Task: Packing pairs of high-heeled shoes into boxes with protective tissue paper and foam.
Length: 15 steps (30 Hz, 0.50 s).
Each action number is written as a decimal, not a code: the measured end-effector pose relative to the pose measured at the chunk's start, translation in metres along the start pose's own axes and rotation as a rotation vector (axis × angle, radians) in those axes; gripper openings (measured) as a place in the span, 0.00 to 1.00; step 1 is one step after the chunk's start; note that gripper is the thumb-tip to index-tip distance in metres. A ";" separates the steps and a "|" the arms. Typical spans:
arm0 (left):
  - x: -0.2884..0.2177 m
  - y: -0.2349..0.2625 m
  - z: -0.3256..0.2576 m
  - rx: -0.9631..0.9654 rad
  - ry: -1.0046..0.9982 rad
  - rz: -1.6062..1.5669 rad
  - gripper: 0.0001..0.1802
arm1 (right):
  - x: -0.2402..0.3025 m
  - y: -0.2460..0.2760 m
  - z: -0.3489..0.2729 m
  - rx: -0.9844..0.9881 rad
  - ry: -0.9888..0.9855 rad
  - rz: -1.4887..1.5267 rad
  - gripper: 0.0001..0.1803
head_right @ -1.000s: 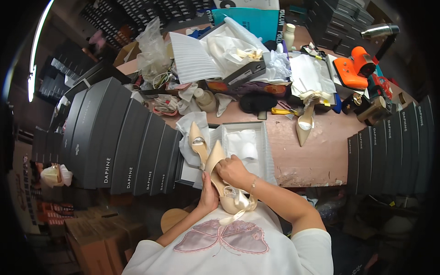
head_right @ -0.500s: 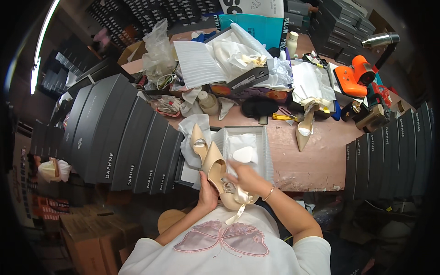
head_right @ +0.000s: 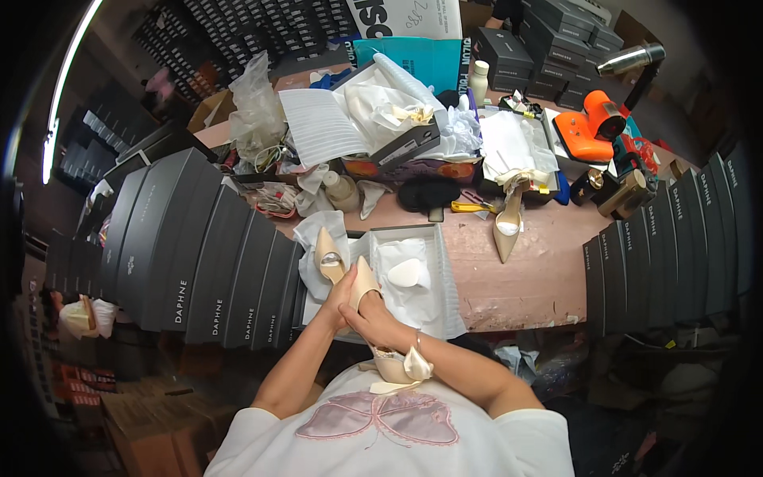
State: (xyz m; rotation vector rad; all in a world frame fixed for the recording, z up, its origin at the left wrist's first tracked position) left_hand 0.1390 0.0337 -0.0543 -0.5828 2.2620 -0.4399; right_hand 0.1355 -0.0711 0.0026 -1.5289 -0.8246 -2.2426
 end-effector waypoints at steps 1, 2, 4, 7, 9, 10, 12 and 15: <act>-0.002 0.001 0.002 -0.057 -0.019 0.004 0.30 | -0.006 -0.003 0.004 0.090 -0.048 0.030 0.28; -0.002 0.003 0.007 -0.113 -0.030 0.008 0.29 | -0.011 -0.005 0.008 0.180 -0.102 0.055 0.33; -0.005 0.014 0.010 -0.091 0.024 0.018 0.29 | -0.013 -0.018 0.015 0.030 -0.011 0.043 0.29; -0.007 0.030 0.002 -0.131 0.044 -0.052 0.31 | -0.016 -0.027 0.020 0.144 -0.027 0.048 0.29; -0.004 0.026 -0.001 -0.168 -0.001 -0.067 0.31 | -0.014 -0.024 0.025 0.140 0.034 0.085 0.32; -0.005 0.025 -0.003 -0.187 -0.025 -0.076 0.30 | -0.018 -0.029 0.027 0.118 0.045 0.061 0.32; -0.010 0.027 -0.003 -0.173 -0.023 -0.082 0.30 | -0.020 -0.035 0.028 0.079 0.056 0.011 0.32; -0.015 0.028 -0.008 -0.153 -0.023 -0.104 0.28 | -0.019 -0.038 0.036 0.308 0.003 -0.066 0.29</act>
Point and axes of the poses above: each hand's wrist, its own z-axis towards the middle knuckle, its own y-axis out of the back of the hand, x = y × z, the point moved 4 cm from there along z, towards the middle knuckle, and after that the axes turned 7 degrees about y, right-handed, at the moved point
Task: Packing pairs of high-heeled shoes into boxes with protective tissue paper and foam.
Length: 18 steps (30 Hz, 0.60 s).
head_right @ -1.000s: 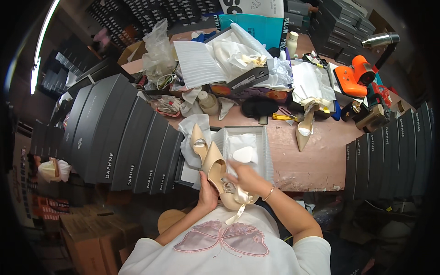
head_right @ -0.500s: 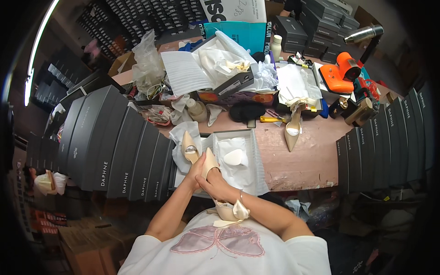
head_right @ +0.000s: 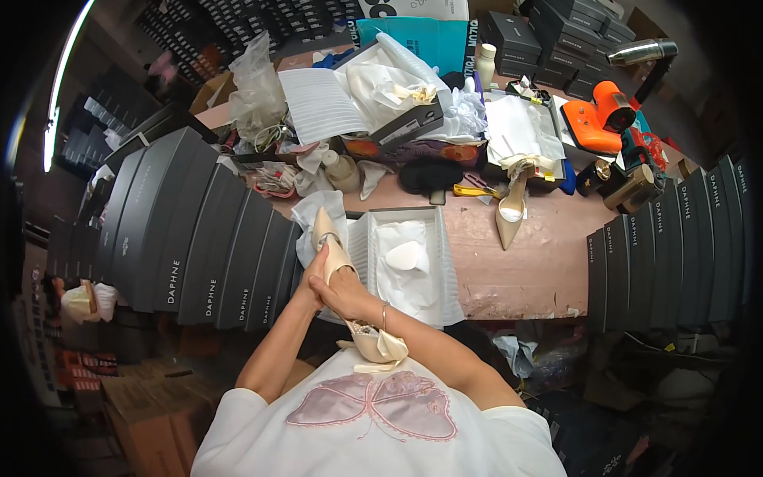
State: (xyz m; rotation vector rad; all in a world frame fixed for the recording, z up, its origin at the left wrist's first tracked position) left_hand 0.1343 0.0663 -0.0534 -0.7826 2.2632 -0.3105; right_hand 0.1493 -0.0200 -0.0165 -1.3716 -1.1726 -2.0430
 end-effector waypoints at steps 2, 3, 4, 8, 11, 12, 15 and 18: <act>-0.004 -0.001 -0.002 0.049 -0.008 -0.013 0.26 | 0.005 0.009 -0.001 0.015 0.077 0.133 0.30; 0.001 -0.001 -0.001 0.094 -0.007 -0.021 0.26 | 0.006 0.015 -0.007 0.024 0.107 0.197 0.31; 0.006 -0.001 0.000 0.141 -0.005 -0.028 0.25 | 0.010 0.017 -0.021 0.005 0.130 0.157 0.29; 0.020 0.009 0.003 0.147 -0.011 -0.001 0.24 | 0.031 0.040 -0.059 0.074 0.143 0.046 0.30; 0.012 -0.005 -0.003 0.221 -0.003 -0.026 0.24 | 0.050 0.068 -0.078 0.197 0.056 -0.010 0.32; 0.010 -0.011 -0.003 0.231 -0.009 -0.003 0.25 | 0.052 0.070 -0.082 0.232 0.026 -0.028 0.33; 0.020 -0.033 -0.001 0.218 -0.006 0.017 0.25 | 0.018 0.049 -0.067 0.103 -0.074 -0.102 0.35; 0.019 -0.029 -0.004 0.118 0.089 0.059 0.28 | -0.002 0.022 -0.042 0.138 -0.193 -0.183 0.36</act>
Point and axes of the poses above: each hand's wrist, its own z-axis towards the middle knuckle, its own y-axis out of the back of the hand, x = y × z, the point moved 4 cm from there along z, towards the middle knuckle, and after that the axes turned 7 degrees about y, right-handed, at the moved point
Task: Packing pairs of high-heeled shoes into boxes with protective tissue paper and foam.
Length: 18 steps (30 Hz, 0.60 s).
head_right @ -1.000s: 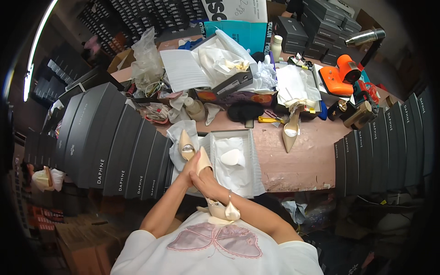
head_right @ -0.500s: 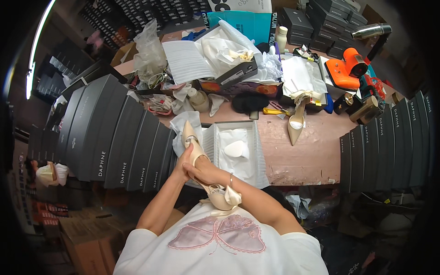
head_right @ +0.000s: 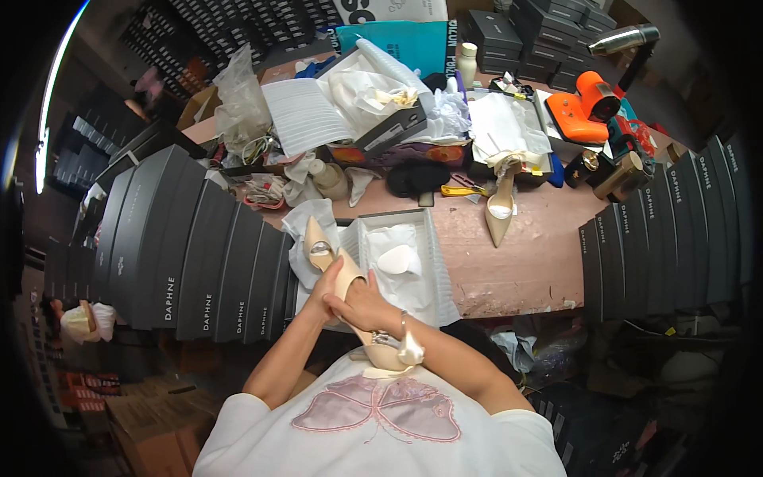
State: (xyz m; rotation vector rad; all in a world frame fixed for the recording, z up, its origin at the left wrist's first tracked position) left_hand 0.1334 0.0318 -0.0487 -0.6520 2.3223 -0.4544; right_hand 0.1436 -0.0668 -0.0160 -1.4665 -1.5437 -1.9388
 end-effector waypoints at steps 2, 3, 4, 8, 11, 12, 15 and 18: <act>-0.011 -0.003 -0.010 -0.065 -0.037 0.034 0.22 | 0.003 -0.005 0.006 -0.016 0.012 0.015 0.37; -0.012 -0.003 -0.007 -0.039 -0.044 0.044 0.22 | 0.004 -0.007 0.006 -0.022 0.018 0.025 0.38; -0.011 -0.001 -0.003 -0.014 -0.053 0.054 0.22 | 0.005 -0.002 0.004 -0.081 0.038 0.002 0.37; 0.010 -0.019 -0.016 0.093 -0.049 -0.176 0.28 | 0.005 0.009 -0.010 -0.163 0.009 0.061 0.36; 0.057 -0.036 -0.037 0.001 -0.180 -0.340 0.32 | -0.026 -0.001 -0.021 -0.259 -0.021 0.021 0.36; 0.062 -0.037 -0.046 -0.051 -0.145 -0.309 0.34 | -0.014 0.008 -0.027 -0.219 0.002 0.142 0.30; 0.056 -0.013 -0.043 0.094 -0.015 -0.459 0.36 | 0.005 0.026 -0.057 -0.076 0.084 0.670 0.20; 0.046 0.006 -0.039 0.062 -0.106 -0.434 0.38 | -0.032 0.072 -0.055 -0.428 0.181 -0.309 0.12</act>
Point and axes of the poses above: each hand's wrist, its own z-axis towards the middle knuckle, its own y-axis out of the back of the hand, x = y × z, the point moved 4 cm from there along z, towards the middle knuckle, and after that the axes turned 7 degrees about y, right-handed, at the moved point
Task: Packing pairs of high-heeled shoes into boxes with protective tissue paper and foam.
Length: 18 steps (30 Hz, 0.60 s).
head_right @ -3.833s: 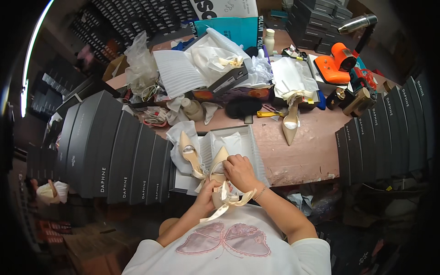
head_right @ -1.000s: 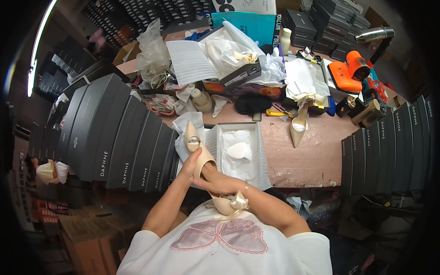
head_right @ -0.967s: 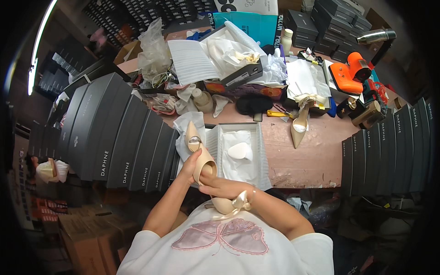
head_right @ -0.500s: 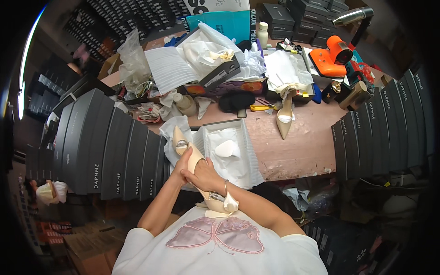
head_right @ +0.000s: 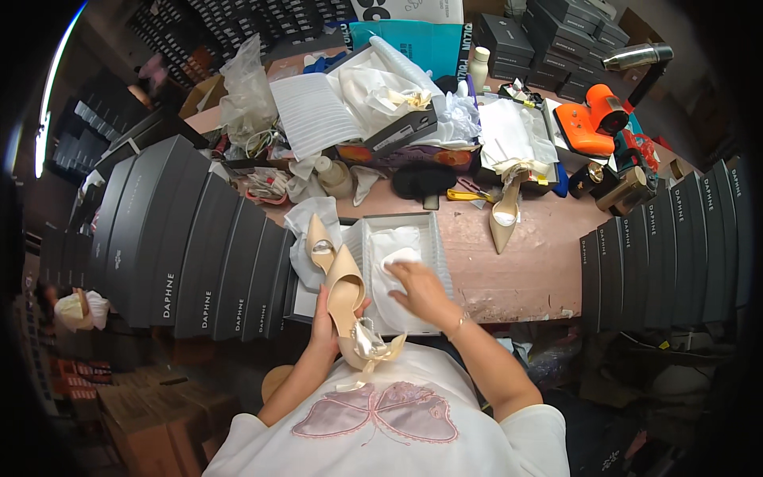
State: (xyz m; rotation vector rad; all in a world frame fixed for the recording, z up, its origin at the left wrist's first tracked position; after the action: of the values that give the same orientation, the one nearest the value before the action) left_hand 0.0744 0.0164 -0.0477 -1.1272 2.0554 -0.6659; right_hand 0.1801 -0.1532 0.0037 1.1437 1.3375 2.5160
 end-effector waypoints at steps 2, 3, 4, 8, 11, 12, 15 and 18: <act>0.002 -0.010 -0.006 -0.042 -0.003 -0.037 0.38 | -0.021 -0.010 0.008 0.112 0.095 -0.471 0.14; 0.006 -0.016 -0.005 -0.031 -0.001 -0.061 0.38 | -0.042 -0.022 0.004 0.127 0.057 -0.442 0.16; 0.007 -0.021 -0.005 -0.021 0.002 -0.079 0.38 | -0.067 -0.036 -0.001 0.139 0.018 -0.410 0.18; 0.008 -0.002 -0.003 -0.035 -0.022 -0.049 0.39 | -0.062 -0.017 0.000 -0.215 -0.324 0.236 0.13; 0.017 -0.005 0.001 -0.014 -0.051 -0.058 0.35 | -0.015 -0.020 -0.021 -0.132 -0.672 0.884 0.06; 0.022 -0.003 0.003 0.026 -0.094 -0.007 0.31 | -0.001 -0.033 -0.030 -0.036 -0.719 0.952 0.06; 0.038 -0.016 -0.005 -0.036 -0.174 0.156 0.27 | -0.008 -0.085 -0.045 -0.229 -0.750 1.005 0.04; 0.037 0.006 -0.002 -0.044 -0.161 0.205 0.31 | 0.008 -0.057 -0.019 0.118 -0.605 0.777 0.10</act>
State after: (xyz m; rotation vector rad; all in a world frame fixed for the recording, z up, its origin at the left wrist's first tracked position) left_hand 0.0555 -0.0126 -0.0621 -0.9450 2.0211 -0.4176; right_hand 0.1468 -0.1284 -0.0400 2.5756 0.9890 2.1221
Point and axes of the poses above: each hand's wrist, its own z-axis towards the middle knuckle, its own y-axis out of the back of the hand, x = y × z, the point moved 4 cm from there along z, towards the middle knuckle, and after that the axes turned 7 degrees about y, right-handed, at the moved point
